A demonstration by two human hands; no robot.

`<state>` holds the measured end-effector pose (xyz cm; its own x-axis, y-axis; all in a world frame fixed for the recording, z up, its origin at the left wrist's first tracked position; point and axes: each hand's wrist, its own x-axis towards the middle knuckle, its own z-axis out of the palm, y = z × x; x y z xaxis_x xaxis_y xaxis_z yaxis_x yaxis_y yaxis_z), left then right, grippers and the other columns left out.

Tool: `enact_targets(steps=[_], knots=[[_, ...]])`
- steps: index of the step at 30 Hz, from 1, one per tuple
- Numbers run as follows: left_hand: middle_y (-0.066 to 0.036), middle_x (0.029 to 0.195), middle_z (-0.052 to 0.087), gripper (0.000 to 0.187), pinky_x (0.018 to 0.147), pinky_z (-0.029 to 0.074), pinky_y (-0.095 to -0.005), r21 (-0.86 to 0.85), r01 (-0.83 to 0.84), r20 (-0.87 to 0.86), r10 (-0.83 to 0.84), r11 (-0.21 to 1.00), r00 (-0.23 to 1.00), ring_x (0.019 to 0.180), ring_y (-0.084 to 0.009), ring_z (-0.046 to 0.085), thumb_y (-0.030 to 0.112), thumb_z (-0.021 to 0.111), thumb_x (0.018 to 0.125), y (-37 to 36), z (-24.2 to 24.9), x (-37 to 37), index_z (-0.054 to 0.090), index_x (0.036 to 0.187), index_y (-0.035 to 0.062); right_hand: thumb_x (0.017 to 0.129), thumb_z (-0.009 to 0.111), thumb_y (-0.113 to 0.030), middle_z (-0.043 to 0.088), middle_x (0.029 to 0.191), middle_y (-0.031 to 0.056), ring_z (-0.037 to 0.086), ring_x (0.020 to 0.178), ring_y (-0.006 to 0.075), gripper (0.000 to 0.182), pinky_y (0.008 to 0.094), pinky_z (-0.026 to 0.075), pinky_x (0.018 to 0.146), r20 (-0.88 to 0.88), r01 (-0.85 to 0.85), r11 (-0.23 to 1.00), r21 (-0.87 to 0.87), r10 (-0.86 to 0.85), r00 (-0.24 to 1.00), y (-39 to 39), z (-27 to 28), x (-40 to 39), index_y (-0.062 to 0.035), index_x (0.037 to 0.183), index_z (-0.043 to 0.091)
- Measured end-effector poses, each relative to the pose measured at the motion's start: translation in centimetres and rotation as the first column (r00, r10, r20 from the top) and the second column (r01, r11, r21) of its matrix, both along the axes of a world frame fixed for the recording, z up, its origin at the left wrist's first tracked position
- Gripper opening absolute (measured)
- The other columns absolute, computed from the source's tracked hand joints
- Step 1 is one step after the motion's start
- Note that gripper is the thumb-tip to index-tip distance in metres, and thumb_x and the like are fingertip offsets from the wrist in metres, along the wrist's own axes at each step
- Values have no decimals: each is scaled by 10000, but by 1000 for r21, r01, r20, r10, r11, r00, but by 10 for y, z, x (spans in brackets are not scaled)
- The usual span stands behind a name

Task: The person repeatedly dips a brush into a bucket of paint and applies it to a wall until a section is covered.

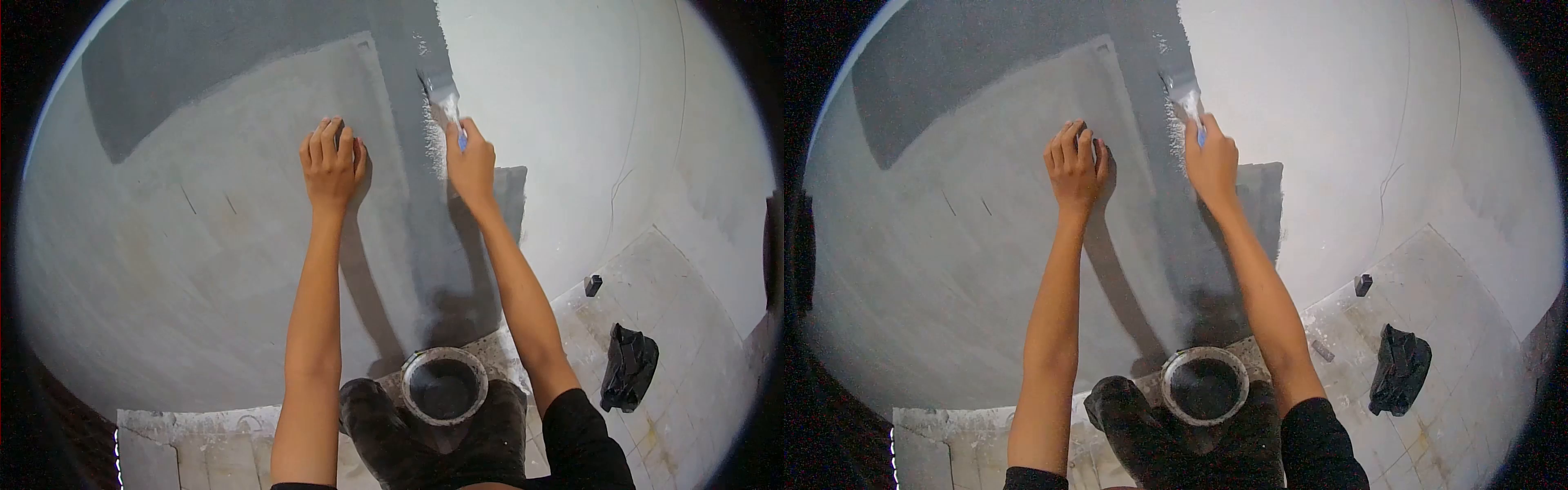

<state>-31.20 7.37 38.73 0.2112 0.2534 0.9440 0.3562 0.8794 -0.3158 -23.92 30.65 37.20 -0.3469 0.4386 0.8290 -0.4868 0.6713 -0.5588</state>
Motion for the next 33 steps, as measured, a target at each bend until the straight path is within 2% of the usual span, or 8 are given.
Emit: enact_targets(steps=[6,11,12,15,18,20,26,33], knots=[[-52,1363,651,261,1113,428,-473,-1,-17,5,17,1000,1000,1342,-273,579,234,712,983,0,0,2,650,1211,124,1063,626,-286,691,767,293,697,756,511,297,540,514,640,153,-29,998,-63,39,988,-6,-101,24,-3,1100,704],[-48,1324,673,216,1101,446,-460,7,-10,-41,11,1000,999,1305,-259,608,236,705,962,-1,1,1,679,1150,134,1103,587,-303,648,679,196,679,609,364,288,491,461,578,241,-120,977,-177,161,957,-9,-170,69,-26,1125,665],[-46,1322,674,215,1100,447,-460,5,-10,-39,10,1000,999,1304,-257,609,234,706,962,-1,1,1,679,1150,133,1111,579,-305,632,660,174,664,577,325,286,480,449,567,248,-156,963,-220,210,946,-10,-168,77,-31,1139,657],[-41,1317,676,215,1094,451,-459,7,-11,-39,12,1000,999,1301,-251,612,230,710,961,-2,1,0,681,1150,132,1142,516,-311,587,645,126,608,581,230,301,454,441,590,244,-72,969,-238,131,961,-15,-146,85,-34,1155,631],[-41,1332,670,228,1093,446,-457,4,-7,-22,7,1000,1000,1309,-254,606,227,711,968,-4,1,0,672,1169,127,1156,463,-303,617,708,160,622,655,277,337,454,476,670,166,-185,941,-283,238,957,-6,-100,74,-5,1138,621],[-47,1363,656,253,1103,430,-458,-1,2,-3,-2,1000,1000,1331,-270,590,225,708,984,-3,1,0,652,1206,118,1166,416,-297,644,781,194,636,726,338,377,465,497,749,-103,-198,969,-150,184,977,-6,-70,53,23,1136,613],[-53,1370,653,276,1105,427,-462,-4,16,11,-16,1000,1000,1328,-276,586,223,707,982,-4,0,-1,653,1228,111,1139,467,-297,711,888,287,706,885,490,352,541,514,810,16,-123,987,-100,125,992,-4,-22,14,20,1168,617],[-42,1308,676,196,1067,455,-454,11,4,-46,-4,1000,999,1282,-254,620,226,704,967,-1,2,1,677,1135,130,1119,511,-353,694,772,300,700,814,532,388,586,514,781,174,-109,987,-122,129,976,-16,-28,6,11,1163,636]])
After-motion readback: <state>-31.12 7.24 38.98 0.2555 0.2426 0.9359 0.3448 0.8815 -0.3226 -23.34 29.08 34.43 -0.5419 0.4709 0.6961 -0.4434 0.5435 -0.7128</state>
